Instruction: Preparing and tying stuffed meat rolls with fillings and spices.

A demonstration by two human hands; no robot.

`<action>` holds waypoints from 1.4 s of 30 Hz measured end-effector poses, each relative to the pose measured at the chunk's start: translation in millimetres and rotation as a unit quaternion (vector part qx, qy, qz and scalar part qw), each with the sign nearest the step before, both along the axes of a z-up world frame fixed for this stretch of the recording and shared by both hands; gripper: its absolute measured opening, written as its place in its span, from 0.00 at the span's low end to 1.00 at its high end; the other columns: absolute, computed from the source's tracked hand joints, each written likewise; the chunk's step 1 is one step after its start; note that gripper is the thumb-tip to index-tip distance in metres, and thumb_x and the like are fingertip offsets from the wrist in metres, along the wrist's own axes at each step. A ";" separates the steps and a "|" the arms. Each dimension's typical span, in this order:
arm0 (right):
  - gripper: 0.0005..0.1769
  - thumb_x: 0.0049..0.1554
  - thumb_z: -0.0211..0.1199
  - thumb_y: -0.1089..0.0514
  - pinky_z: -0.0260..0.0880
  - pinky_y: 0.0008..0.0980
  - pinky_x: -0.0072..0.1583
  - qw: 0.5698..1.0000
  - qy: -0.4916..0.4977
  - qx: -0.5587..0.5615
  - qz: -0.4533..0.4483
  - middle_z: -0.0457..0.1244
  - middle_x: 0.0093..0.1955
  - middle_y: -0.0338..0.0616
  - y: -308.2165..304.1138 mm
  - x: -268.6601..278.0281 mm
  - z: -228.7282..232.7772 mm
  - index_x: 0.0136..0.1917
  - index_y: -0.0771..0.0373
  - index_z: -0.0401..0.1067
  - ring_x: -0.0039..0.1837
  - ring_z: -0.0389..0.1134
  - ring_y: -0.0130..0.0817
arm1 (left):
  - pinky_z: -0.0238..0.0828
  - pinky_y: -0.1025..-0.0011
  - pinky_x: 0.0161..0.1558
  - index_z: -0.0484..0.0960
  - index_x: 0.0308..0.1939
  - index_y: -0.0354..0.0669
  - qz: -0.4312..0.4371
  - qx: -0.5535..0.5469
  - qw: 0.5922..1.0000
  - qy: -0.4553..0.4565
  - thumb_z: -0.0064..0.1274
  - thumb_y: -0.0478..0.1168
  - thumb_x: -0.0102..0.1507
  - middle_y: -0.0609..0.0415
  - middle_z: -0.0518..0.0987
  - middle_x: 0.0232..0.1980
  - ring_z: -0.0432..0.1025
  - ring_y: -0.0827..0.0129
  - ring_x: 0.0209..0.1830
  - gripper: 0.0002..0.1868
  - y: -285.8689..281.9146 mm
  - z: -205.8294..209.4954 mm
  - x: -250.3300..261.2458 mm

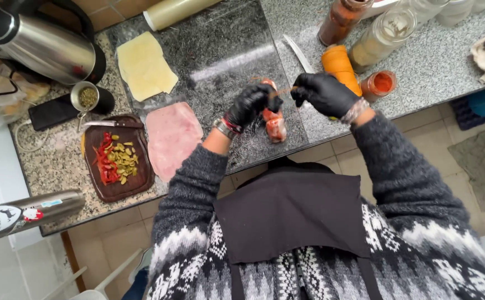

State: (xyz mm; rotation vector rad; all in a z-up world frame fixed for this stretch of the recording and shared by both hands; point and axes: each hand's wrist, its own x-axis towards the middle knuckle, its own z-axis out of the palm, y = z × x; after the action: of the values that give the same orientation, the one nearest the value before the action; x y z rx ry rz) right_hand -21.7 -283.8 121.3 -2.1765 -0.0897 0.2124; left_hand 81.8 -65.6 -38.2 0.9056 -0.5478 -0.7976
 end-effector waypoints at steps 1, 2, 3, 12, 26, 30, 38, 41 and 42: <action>0.08 0.66 0.59 0.53 0.71 0.38 0.50 1.000 -0.001 0.001 -0.002 0.71 0.35 0.40 -2.1 0.9 -17.8 0.49 0.58 0.73 0.46 0.74 0.41 | 0.79 0.61 0.49 0.81 0.43 0.27 -0.002 0.001 1.000 -0.001 0.43 0.36 0.67 0.36 0.81 0.32 0.82 0.55 0.37 0.14 9.5 11.6 -0.3; 0.09 0.67 0.59 0.55 0.71 0.35 0.48 0.996 -0.012 0.088 -0.014 0.69 0.32 0.43 -4.2 2.4 -35.8 0.48 0.61 0.74 0.42 0.73 0.40 | 0.80 0.67 0.48 0.79 0.45 0.30 0.055 0.018 0.996 -0.062 0.56 0.30 0.60 0.41 0.82 0.36 0.81 0.62 0.40 0.10 19.0 23.0 0.1; 0.10 0.67 0.58 0.57 0.71 0.32 0.46 0.984 -0.024 0.175 -0.024 0.67 0.29 0.47 -6.4 6.4 -53.6 0.47 0.65 0.75 0.38 0.72 0.38 | 0.81 0.73 0.47 0.77 0.47 0.33 0.113 0.034 0.985 -0.124 0.69 0.23 0.53 0.47 0.83 0.40 0.81 0.68 0.43 0.22 28.5 34.7 2.3; 0.06 0.63 0.55 0.45 0.73 0.42 0.39 0.900 -0.160 -0.405 0.034 0.65 0.33 0.34 32.1 -51.4 -127.3 0.48 0.46 0.68 0.41 0.73 0.40 | 0.55 0.56 0.77 0.75 0.68 0.48 0.332 0.398 0.835 -0.186 0.73 0.57 0.56 0.39 0.73 0.70 0.63 0.51 0.74 0.40 0.0 74.4 11.1; 0.34 0.66 0.50 0.34 0.68 0.53 0.62 0.995 -0.072 0.021 -0.069 0.58 0.70 0.45 50.4 10.3 -76.4 0.79 0.48 0.53 0.69 0.62 0.52 | 0.76 0.52 0.59 0.76 0.48 0.54 -0.009 0.600 0.733 -0.320 0.74 0.52 0.46 0.46 0.67 0.57 0.76 0.41 0.56 0.31 -3.2 64.1 17.0; 0.48 0.57 0.65 0.67 0.72 0.60 0.55 0.987 -0.033 0.118 0.099 0.65 0.51 0.74 11.6 20.0 -337.3 0.83 0.67 0.42 0.57 0.69 0.71 | 0.72 0.51 0.64 0.75 0.55 0.61 -0.004 0.562 0.774 -0.292 0.74 0.45 0.47 0.52 0.69 0.57 0.73 0.45 0.61 0.34 7.9 146.0 -22.1; 0.32 0.57 0.62 0.42 0.64 0.58 0.69 0.982 0.134 -0.105 0.083 0.68 0.63 0.55 20.3 -1.9 -115.7 0.72 0.52 0.68 0.67 0.66 0.62 | 0.69 0.48 0.68 0.68 0.64 0.51 0.162 0.506 0.799 -0.282 0.75 0.48 0.52 0.41 0.63 0.64 0.66 0.40 0.68 0.41 25.7 17.4 43.4; 0.39 0.52 0.67 0.30 0.69 0.49 0.65 0.971 0.108 -0.204 0.065 0.70 0.60 0.36 15.9 4.7 -119.5 0.73 0.40 0.67 0.65 0.69 0.46 | 0.65 0.49 0.70 0.64 0.70 0.49 0.224 0.511 0.779 -0.287 0.72 0.51 0.54 0.40 0.64 0.67 0.64 0.44 0.72 0.45 36.2 38.7 20.3; 0.43 0.49 0.68 0.26 0.71 0.46 0.62 0.960 0.083 -0.257 0.072 0.69 0.58 0.29 14.8 5.1 -119.5 0.74 0.37 0.65 0.64 0.71 0.41 | 0.62 0.44 0.71 0.61 0.72 0.44 0.265 0.489 0.765 -0.325 0.69 0.50 0.57 0.35 0.66 0.66 0.62 0.39 0.72 0.46 40.0 63.0 2.6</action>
State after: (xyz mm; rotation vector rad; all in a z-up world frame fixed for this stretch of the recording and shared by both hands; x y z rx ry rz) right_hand -16.6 -269.0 1.8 -2.6586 -0.1075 0.5517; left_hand 84.4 -25.6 24.8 2.2504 -0.3976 -0.1551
